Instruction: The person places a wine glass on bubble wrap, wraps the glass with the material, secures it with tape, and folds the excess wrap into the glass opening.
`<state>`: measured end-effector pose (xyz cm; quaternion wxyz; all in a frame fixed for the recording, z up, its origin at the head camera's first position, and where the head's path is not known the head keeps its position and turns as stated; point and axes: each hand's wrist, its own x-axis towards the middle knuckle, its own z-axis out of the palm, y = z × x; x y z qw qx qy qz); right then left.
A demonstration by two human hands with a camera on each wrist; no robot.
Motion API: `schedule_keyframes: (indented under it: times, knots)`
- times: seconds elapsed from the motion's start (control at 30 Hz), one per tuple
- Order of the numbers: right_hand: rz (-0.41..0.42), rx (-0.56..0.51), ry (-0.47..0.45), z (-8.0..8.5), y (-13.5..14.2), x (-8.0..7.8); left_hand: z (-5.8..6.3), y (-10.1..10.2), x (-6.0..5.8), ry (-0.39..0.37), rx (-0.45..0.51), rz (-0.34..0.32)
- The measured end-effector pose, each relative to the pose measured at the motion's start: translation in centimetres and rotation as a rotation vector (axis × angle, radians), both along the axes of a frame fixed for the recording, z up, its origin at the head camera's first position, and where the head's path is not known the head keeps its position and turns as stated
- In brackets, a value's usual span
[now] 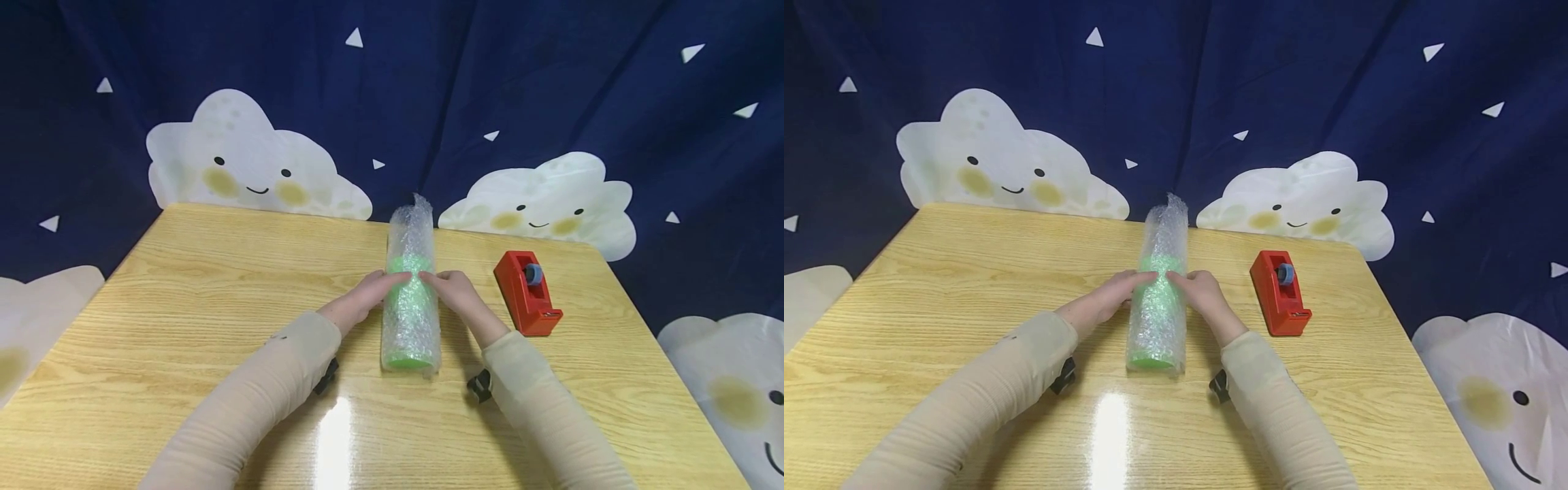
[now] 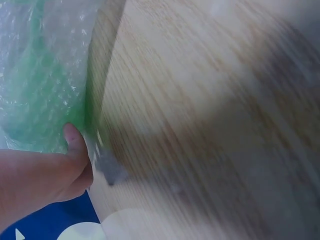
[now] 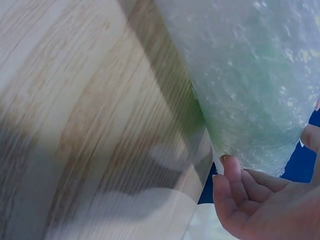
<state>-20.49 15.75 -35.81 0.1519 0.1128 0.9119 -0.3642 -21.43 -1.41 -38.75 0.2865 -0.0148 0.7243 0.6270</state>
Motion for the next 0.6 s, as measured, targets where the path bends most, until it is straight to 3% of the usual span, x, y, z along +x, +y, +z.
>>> schedule_keyframes:
  times: [0.6]
  knots:
    - [0.003, -0.029, -0.048, -0.07, 0.35, -0.37, 0.15, 0.01, -0.01, -0.010, -0.051, 0.020]
